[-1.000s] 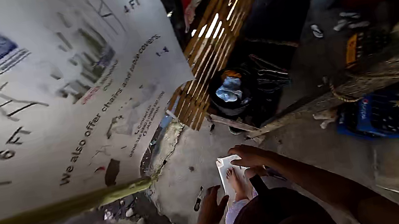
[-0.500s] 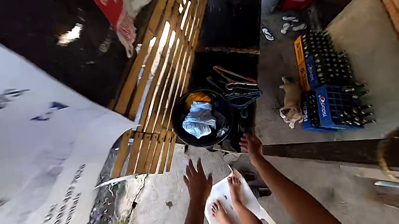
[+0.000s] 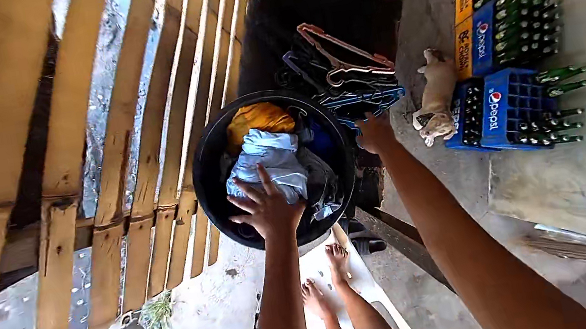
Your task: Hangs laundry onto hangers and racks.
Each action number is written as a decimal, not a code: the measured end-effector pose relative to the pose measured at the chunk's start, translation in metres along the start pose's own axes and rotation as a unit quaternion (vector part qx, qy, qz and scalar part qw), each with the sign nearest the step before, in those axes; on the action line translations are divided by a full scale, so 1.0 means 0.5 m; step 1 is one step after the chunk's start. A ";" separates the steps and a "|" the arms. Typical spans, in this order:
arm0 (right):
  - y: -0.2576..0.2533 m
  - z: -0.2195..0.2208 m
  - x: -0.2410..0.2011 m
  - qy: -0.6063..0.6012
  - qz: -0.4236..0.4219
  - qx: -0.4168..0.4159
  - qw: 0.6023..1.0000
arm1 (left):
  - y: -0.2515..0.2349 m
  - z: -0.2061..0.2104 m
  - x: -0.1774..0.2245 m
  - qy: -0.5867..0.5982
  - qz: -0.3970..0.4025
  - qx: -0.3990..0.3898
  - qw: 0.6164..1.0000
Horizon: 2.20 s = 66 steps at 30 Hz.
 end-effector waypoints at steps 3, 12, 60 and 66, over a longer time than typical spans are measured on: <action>-0.079 -0.021 -0.020 0.004 0.000 0.013 1.000 | -0.026 0.003 0.000 -0.024 -0.036 -0.050 0.998; -0.218 -0.115 -0.137 0.003 -0.042 0.047 0.998 | -0.041 0.008 -0.001 -0.032 -0.057 -0.063 0.996; 0.672 -0.308 -0.352 -0.269 -0.200 0.256 0.907 | 0.559 -0.559 -0.207 0.554 0.357 0.264 0.704; 0.970 -0.226 -0.521 -0.231 -0.391 0.215 0.864 | 0.991 -0.767 -0.268 0.429 0.510 0.380 0.642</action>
Point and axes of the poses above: each hand's wrist, its own y-axis away from the middle knuckle, its own z-axis out of the palm, x = y × z, the point moved 9 cm from there along -y, towards the middle knuckle, and after that the axes turned 8 degrees about -x, right-handed, at the moved point
